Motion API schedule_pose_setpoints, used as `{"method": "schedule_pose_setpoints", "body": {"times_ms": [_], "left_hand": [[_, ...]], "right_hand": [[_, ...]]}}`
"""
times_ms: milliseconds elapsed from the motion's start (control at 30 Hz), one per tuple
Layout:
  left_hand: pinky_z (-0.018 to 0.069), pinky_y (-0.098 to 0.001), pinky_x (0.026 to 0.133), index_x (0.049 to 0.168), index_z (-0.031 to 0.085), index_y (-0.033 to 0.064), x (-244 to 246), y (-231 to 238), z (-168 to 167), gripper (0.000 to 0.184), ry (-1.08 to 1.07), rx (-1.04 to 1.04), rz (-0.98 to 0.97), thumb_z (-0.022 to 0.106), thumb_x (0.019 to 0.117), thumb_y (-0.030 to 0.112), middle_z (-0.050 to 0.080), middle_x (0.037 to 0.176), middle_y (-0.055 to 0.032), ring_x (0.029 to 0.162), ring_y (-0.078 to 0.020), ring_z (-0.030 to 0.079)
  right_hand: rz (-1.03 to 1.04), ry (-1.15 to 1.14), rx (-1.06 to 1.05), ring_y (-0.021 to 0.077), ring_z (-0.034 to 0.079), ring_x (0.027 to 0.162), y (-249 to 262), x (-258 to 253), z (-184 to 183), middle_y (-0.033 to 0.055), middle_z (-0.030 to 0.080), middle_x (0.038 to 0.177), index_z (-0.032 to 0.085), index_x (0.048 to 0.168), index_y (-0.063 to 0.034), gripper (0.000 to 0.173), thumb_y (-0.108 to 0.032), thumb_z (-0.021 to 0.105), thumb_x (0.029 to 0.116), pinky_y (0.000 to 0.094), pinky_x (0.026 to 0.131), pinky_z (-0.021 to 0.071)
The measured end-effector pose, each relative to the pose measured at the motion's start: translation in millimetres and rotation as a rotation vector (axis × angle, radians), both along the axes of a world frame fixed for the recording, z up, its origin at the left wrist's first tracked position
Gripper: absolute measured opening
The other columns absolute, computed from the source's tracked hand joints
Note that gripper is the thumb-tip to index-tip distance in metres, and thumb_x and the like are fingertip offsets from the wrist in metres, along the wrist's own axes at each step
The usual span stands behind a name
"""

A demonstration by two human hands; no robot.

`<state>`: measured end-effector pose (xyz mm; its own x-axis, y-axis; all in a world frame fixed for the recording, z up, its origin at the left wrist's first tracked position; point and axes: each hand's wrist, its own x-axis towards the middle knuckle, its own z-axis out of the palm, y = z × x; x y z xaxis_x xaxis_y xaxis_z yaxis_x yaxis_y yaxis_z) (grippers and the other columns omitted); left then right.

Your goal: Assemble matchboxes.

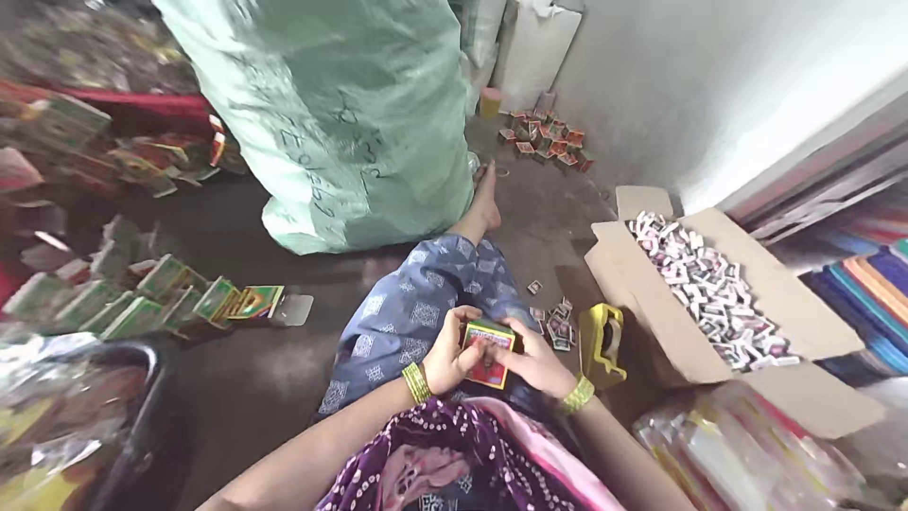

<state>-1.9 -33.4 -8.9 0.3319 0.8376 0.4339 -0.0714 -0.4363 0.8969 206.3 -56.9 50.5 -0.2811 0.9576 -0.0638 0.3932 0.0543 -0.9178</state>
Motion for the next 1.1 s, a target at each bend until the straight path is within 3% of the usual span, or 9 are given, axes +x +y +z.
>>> {"method": "schedule_pose_setpoints", "body": {"times_ms": [100,200,300,467,600,767,833,967,1100], "left_hand": [[0.0605,-0.0379,0.092,0.141,0.035,-0.0093,1.6,-0.3,5.3,0.053,-0.136,-0.201,0.008,0.053,0.0988,0.018,0.056,0.136,-0.0202,0.108,-0.0202,0.069],[0.0626,-0.0395,0.087,0.143,0.034,-0.0057,1.5,1.9,8.2,0.058,-0.159,-0.304,0.053,0.060,0.0977,0.020,0.053,0.139,-0.0193,0.108,-0.0226,0.069],[0.0635,-0.0370,0.082,0.141,0.039,-0.0046,-0.3,1.4,8.1,0.056,-0.098,-0.336,0.077,0.064,0.0942,0.014,0.054,0.138,-0.0181,0.104,-0.0208,0.071],[0.0631,-0.0343,0.083,0.138,0.043,-0.0038,-3.9,5.4,10.3,0.051,-0.047,-0.360,0.036,0.064,0.0931,0.010,0.057,0.135,-0.0156,0.100,-0.0178,0.071],[0.0627,-0.0331,0.083,0.134,0.047,-0.0032,-3.5,9.5,9.2,0.045,-0.011,-0.359,0.018,0.064,0.0940,0.009,0.059,0.132,-0.0142,0.097,-0.0159,0.071],[0.0630,-0.0328,0.082,0.129,0.052,-0.0026,-2.2,12.2,3.7,0.039,0.007,-0.292,0.008,0.064,0.0941,0.007,0.060,0.129,-0.0136,0.098,-0.0163,0.071],[0.0632,-0.0331,0.083,0.129,0.052,-0.0025,-2.0,11.2,5.0,0.038,0.009,-0.290,0.011,0.065,0.0943,0.007,0.059,0.131,-0.0145,0.100,-0.0169,0.071],[0.0637,-0.0337,0.081,0.128,0.052,-0.0027,-2.5,11.9,6.9,0.036,-0.018,-0.266,0.037,0.064,0.0946,0.004,0.061,0.128,-0.0129,0.097,-0.0171,0.071],[0.0630,-0.0330,0.082,0.125,0.055,-0.0036,-5.4,12.8,7.3,0.032,-0.050,-0.190,0.059,0.064,0.0945,0.004,0.063,0.127,-0.0137,0.098,-0.0166,0.071]], "right_hand": [[-0.159,0.045,-0.039,0.0143,0.071,0.099,-1.5,11.2,-1.8,0.0063,0.073,0.109,0.065,0.125,-0.0055,0.055,-0.038,0.082,0.0832,0.0371,0.089,0.0608],[-0.582,0.146,0.010,0.0240,0.072,0.096,15.2,37.2,0.8,0.0143,0.071,0.110,0.059,0.130,-0.0025,0.063,-0.039,0.081,0.0832,0.0447,0.081,0.0631],[-0.795,-0.191,0.122,0.0306,0.070,0.101,39.0,85.6,-6.1,0.0209,0.069,0.113,0.054,0.135,0.0007,0.073,-0.043,0.082,0.0837,0.0514,0.086,0.0597],[-0.340,-0.900,-0.464,0.0414,0.063,0.118,64.5,132.1,-29.5,0.0260,0.068,0.121,0.066,0.126,0.0004,0.057,-0.045,0.072,0.0919,0.0630,0.103,0.0462],[-0.177,-0.892,-0.641,0.0402,0.063,0.117,111.8,135.6,-35.5,0.0273,0.067,0.122,0.068,0.118,0.0068,0.056,-0.044,0.068,0.0943,0.0616,0.101,0.0475],[-0.880,-0.209,0.006,0.0314,0.070,0.089,230.4,137.3,90.1,0.0227,0.068,0.109,0.054,0.136,0.0037,0.062,-0.042,0.068,0.0956,0.0499,0.079,0.0601],[-0.978,-0.100,0.304,0.0349,0.072,0.095,264.0,138.6,144.5,0.0266,0.065,0.120,0.045,0.144,0.0031,0.066,-0.038,0.065,0.0967,0.0518,0.082,0.0615],[-0.776,-0.089,0.445,0.0326,0.072,0.101,275.4,102.5,174.6,0.0245,0.062,0.128,0.047,0.141,0.0025,0.059,-0.032,0.065,0.0979,0.0500,0.086,0.0627],[-0.389,-0.247,0.274,0.0261,0.074,0.092,221.1,42.0,117.4,0.0152,0.071,0.112,0.054,0.135,-0.0013,0.049,-0.027,0.070,0.0966,0.0467,0.082,0.0637]]}}
